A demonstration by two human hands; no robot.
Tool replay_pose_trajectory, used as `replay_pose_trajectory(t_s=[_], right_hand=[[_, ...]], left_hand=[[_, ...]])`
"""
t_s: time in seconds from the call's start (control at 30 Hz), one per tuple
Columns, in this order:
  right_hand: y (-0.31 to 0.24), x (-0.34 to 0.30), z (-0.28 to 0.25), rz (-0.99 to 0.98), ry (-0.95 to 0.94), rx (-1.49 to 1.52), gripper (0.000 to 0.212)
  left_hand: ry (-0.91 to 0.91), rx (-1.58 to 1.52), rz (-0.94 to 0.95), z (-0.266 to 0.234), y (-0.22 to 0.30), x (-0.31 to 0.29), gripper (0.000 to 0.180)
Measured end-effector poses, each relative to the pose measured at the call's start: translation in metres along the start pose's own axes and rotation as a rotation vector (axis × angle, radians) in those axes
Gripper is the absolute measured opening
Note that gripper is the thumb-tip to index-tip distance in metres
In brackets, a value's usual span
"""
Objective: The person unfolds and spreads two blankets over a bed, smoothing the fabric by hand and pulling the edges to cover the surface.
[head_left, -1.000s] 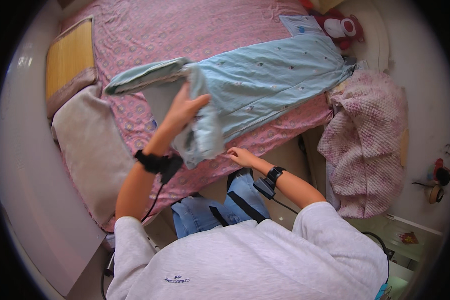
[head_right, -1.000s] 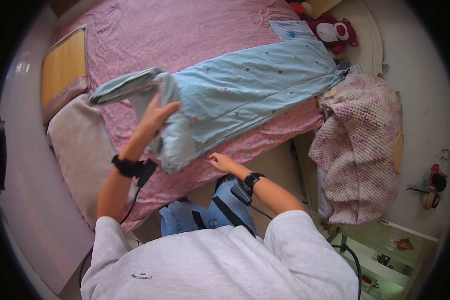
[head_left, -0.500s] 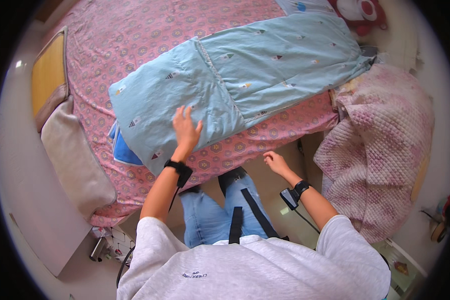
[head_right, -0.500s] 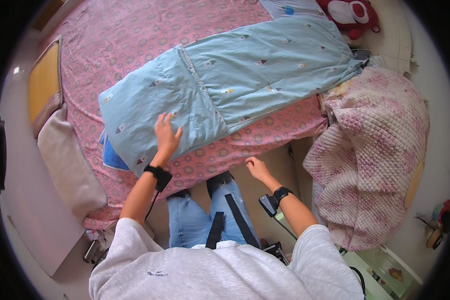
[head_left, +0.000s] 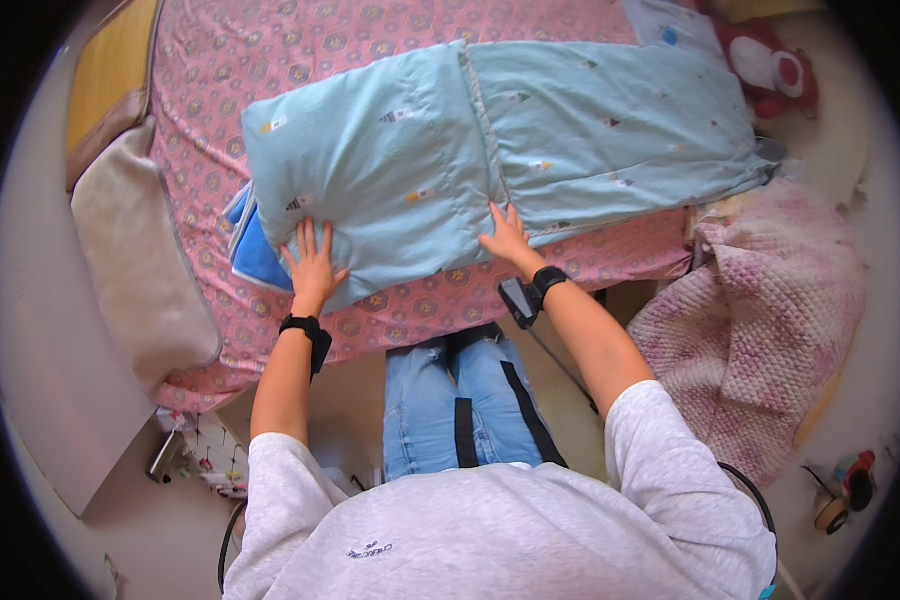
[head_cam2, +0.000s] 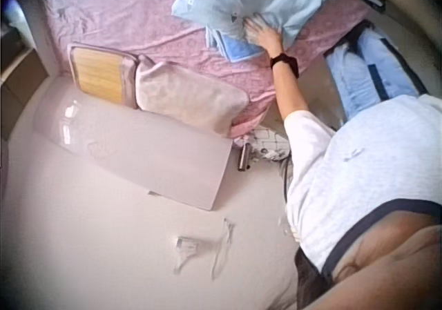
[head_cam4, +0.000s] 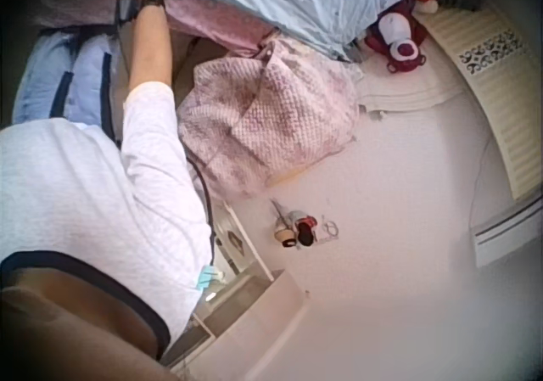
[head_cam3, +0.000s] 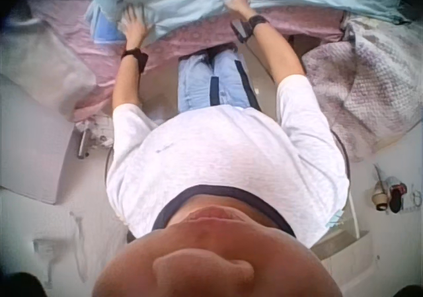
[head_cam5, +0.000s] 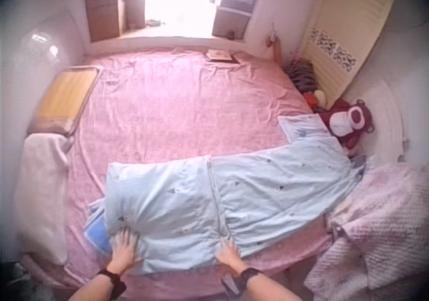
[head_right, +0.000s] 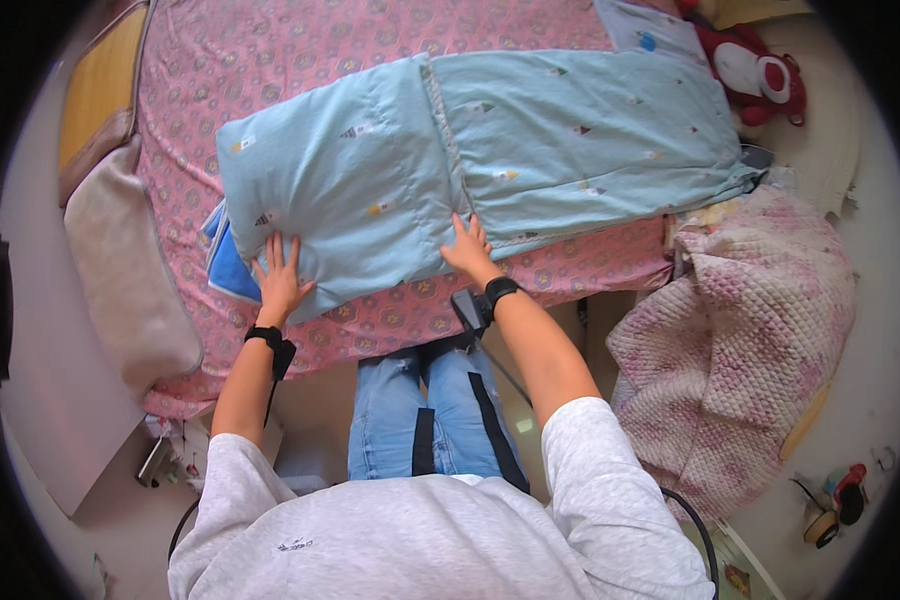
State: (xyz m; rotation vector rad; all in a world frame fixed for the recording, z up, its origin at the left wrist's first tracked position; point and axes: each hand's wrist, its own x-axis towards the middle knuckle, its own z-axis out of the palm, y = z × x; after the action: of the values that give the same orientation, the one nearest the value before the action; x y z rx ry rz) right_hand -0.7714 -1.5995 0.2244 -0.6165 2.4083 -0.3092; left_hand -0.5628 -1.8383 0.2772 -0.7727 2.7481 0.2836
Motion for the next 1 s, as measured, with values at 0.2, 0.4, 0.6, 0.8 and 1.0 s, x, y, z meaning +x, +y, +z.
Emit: replay_pose_trajectory(t_s=[0.2,0.4,0.6,0.8,1.0], right_hand=[[0.008,-0.029,-0.011,-0.191,-0.244,-0.144,0.039],[0.077,-0.016,-0.04,0.115,-0.241,0.049,0.027],[0.187,0.029,-0.141,0.354,-0.132,0.285,0.025],[0.356,0.094,-0.266,0.301,0.31,0.266,0.031],[0.496,0.133,-0.367,0.485,0.615,0.272,0.045]], left_hand=[[-0.144,-0.012,-0.036,-0.004,0.002,0.004,0.076],[-0.168,0.05,-0.217,-0.008,0.041,0.026,0.057],[0.04,-0.3,-0.314,0.033,0.143,0.054,0.053],[-0.052,-0.148,-0.326,0.062,0.326,0.09,0.069],[-0.215,-0.494,0.082,0.072,0.482,0.138,0.06]])
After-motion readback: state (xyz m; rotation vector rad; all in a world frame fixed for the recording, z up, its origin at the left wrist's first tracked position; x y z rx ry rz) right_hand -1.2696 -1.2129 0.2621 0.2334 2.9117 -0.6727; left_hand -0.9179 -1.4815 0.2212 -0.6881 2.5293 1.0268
